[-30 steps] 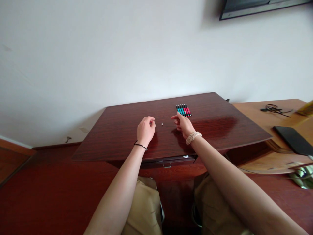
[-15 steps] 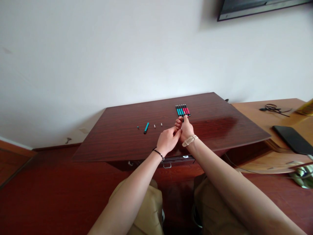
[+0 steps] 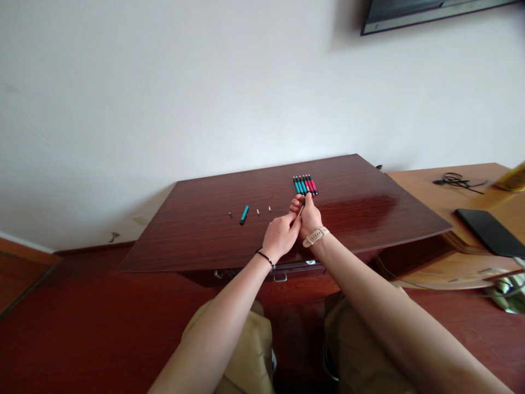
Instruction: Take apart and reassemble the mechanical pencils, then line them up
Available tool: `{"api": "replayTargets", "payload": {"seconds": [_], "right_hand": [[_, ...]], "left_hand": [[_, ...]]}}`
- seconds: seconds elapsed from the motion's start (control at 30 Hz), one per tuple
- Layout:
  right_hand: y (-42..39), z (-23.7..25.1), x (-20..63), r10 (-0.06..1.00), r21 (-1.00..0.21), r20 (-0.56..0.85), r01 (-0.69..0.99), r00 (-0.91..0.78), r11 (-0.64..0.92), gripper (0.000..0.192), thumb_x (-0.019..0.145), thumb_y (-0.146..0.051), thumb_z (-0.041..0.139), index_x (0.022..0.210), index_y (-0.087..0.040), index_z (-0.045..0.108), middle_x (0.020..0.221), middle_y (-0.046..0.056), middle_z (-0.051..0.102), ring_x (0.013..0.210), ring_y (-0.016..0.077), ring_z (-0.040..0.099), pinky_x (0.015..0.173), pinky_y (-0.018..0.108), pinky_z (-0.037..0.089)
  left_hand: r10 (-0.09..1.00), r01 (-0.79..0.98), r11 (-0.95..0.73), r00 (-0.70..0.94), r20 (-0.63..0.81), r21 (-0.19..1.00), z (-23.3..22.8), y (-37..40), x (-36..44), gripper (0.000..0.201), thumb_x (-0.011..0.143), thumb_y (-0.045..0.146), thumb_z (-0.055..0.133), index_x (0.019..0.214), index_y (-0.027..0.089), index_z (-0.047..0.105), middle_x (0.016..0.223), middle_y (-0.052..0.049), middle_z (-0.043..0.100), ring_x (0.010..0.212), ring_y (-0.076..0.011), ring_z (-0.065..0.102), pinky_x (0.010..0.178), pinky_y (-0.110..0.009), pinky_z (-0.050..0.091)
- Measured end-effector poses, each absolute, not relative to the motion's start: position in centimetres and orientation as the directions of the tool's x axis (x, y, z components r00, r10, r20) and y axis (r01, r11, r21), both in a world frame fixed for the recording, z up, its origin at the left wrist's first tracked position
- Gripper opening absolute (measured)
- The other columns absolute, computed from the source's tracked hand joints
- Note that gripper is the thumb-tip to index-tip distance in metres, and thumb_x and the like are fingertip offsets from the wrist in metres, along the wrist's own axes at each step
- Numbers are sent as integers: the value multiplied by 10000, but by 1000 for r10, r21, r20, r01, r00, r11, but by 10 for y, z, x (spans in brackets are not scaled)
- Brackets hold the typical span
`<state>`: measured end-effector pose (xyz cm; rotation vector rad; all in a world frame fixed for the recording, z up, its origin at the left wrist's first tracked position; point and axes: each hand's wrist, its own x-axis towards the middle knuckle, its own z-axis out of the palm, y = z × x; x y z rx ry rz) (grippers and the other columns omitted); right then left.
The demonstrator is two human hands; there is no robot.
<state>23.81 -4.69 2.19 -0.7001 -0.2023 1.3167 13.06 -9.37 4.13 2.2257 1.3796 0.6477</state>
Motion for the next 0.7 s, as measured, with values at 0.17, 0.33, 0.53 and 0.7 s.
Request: {"api": "replayTargets", "payload": {"seconds": [0.17,0.33,0.53,0.7], "right_hand": [[-43,24,245,940,-504,-255,-861,229,73,440,1156,-478,452,822,-213,557,597,-74,455,454,71,377,417,164,356],[-35,28,265,937,-415,-280,-906,209,79,481,1187,-450,333,812,-214,518,576,-88,413,422,64,334,393,156,318],[-30,30,291,923,-329,-321,-939,212,101,524,1197,-477,247,816,-217,496,559,-96,397,408,57,354,391,146,333],[-30,33,301,919,-250,-335,-960,209,128,523,1201,-478,226,822,-219,478,557,-99,407,406,49,384,393,141,360]], "left_hand": [[903,718,-420,392,177,555,44,-98,131,379,1119,371,438,901,234,717,952,-73,813,866,-242,751,697,-286,401],[896,743,-437,407,177,507,48,-103,132,373,1108,342,464,833,231,690,880,-64,789,798,-215,713,673,-302,347],[875,728,-481,430,221,489,47,-107,134,403,1111,342,451,777,225,642,832,-55,764,735,-197,665,676,-319,310],[868,722,-492,445,218,487,46,-107,134,409,1120,361,447,782,222,630,841,-56,761,737,-200,658,669,-321,292]]}}
